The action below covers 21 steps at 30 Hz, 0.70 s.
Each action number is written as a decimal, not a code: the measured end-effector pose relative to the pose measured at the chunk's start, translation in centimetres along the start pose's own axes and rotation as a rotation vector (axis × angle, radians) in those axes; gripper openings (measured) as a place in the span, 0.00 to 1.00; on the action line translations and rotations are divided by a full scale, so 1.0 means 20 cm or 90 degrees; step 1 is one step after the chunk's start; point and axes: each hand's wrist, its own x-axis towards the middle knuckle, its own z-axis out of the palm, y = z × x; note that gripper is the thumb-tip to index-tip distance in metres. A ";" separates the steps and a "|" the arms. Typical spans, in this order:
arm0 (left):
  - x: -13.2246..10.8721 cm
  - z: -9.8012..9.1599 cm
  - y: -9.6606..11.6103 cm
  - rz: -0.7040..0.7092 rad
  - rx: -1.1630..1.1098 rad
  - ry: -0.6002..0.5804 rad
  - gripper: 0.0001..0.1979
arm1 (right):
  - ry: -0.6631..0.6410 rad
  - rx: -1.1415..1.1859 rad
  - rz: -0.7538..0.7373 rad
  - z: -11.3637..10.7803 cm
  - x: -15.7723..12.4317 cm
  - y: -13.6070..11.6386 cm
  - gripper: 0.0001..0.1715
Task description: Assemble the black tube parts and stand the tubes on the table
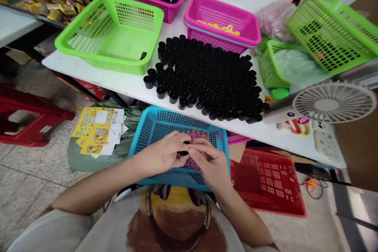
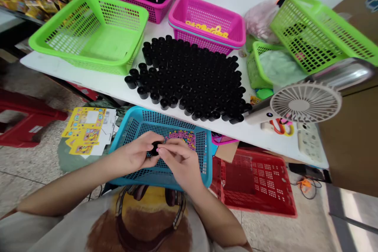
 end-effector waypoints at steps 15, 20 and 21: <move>0.01 -0.09 0.07 -0.214 -0.076 -0.202 0.03 | -0.072 0.287 0.193 0.10 0.02 0.01 0.18; 0.03 -0.12 0.07 -0.219 -0.029 -0.230 0.03 | -0.058 0.316 0.223 0.12 0.04 0.03 0.22; 0.03 -0.12 0.06 -0.212 -0.020 -0.235 0.03 | -0.056 0.314 0.231 0.12 0.04 0.03 0.23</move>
